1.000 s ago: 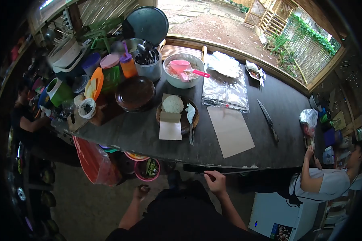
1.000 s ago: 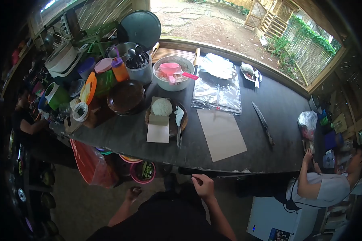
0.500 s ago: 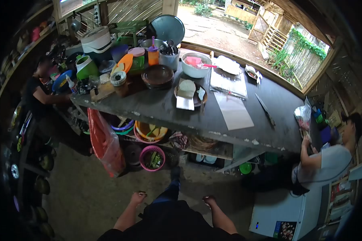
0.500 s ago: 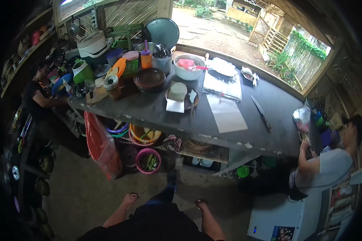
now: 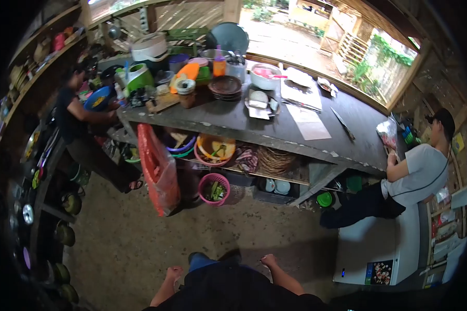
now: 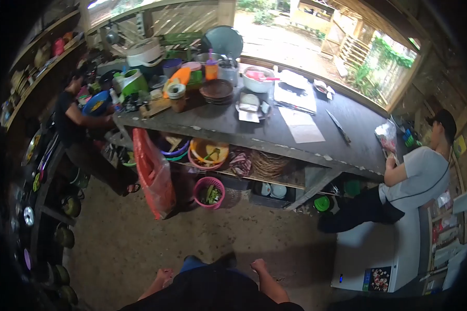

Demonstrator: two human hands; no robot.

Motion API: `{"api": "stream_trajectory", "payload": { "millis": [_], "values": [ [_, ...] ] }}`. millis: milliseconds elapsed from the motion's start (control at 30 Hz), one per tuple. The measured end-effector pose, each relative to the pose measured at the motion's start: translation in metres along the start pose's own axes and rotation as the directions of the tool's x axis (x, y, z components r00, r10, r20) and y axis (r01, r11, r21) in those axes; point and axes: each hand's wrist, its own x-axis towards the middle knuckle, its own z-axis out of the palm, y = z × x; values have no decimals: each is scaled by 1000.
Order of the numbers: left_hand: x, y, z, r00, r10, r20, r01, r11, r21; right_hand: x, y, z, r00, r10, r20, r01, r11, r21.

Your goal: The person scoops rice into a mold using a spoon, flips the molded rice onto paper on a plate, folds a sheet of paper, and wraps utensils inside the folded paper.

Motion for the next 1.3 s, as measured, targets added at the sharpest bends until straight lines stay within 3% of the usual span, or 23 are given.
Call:
{"api": "stream_trajectory", "payload": {
  "millis": [67, 133, 200, 233, 300, 333, 367, 400, 433, 500, 567, 633, 733, 900, 1067, 1167, 1300],
  "values": [
    [-13, -17, -17, 998, -42, -43, 40, 998, -47, -12, -28, 3, 996, -35, 84, 36, 999, -5],
    [-19, -47, -33, 992, 58, -114, -91, 946, -311, -25, -63, 14, 980, -84, 181, 92, 995, -33],
    [-33, -66, -55, 981, 22, -190, -92, 926, -366, -33, -100, 31, 962, -78, 260, 100, 993, -71],
    [-41, -81, -70, 972, 13, -234, -103, 920, -379, -27, -112, 53, 955, -116, 272, 151, 982, -110],
    [-53, -128, -93, 953, -37, -300, -105, 889, -446, -8, -136, 103, 944, -306, 120, 316, 946, -71],
    [-58, -157, -104, 942, -56, -332, -114, 876, -469, -21, -167, 108, 926, -349, 144, 365, 925, -109],
    [-68, -182, -119, 926, -99, -364, -110, 852, -511, -45, -200, 108, 920, -353, 171, 360, 933, -14],
    [-80, -205, -132, 921, -174, -347, -65, 813, -579, -59, -231, 114, 914, -354, 199, 345, 935, 79],
    [-91, -225, -142, 915, -244, -323, -24, 763, -646, -64, -258, 130, 894, -391, 221, 392, 919, 40],
    [-107, -267, -159, 871, -348, -348, 15, 726, -687, -68, -309, 166, 834, -487, 259, 548, 788, -282],
    [-124, -299, -177, 828, -435, -352, 68, 703, -708, -98, -370, 181, 802, -490, 341, 588, 747, -310],
    [-141, -319, -192, 804, -540, -249, 102, 537, -837, -142, -430, 187, 781, -468, 413, 606, 728, -321],
    [-146, -351, -204, 794, -558, -241, 91, 501, -861, -198, -506, 205, 818, -342, 463, 520, 785, -337],
    [-149, -343, -240, 746, -649, -151, 141, 375, -916, -198, -593, 270, 654, -537, 534, 750, 553, -362],
    [-102, -377, -268, 759, -631, -160, 74, 329, -942, -161, -671, 337, 605, -548, 577, 793, 477, -379],
    [-72, -391, -314, 745, -651, -146, 71, 294, -953, -121, -725, 389, 601, -567, 563, 799, 428, -422],
    [-35, -395, -398, 779, -616, -116, 48, 244, -969, -127, -826, 395, 575, -570, 586, 817, 375, -437]
  ]
}}
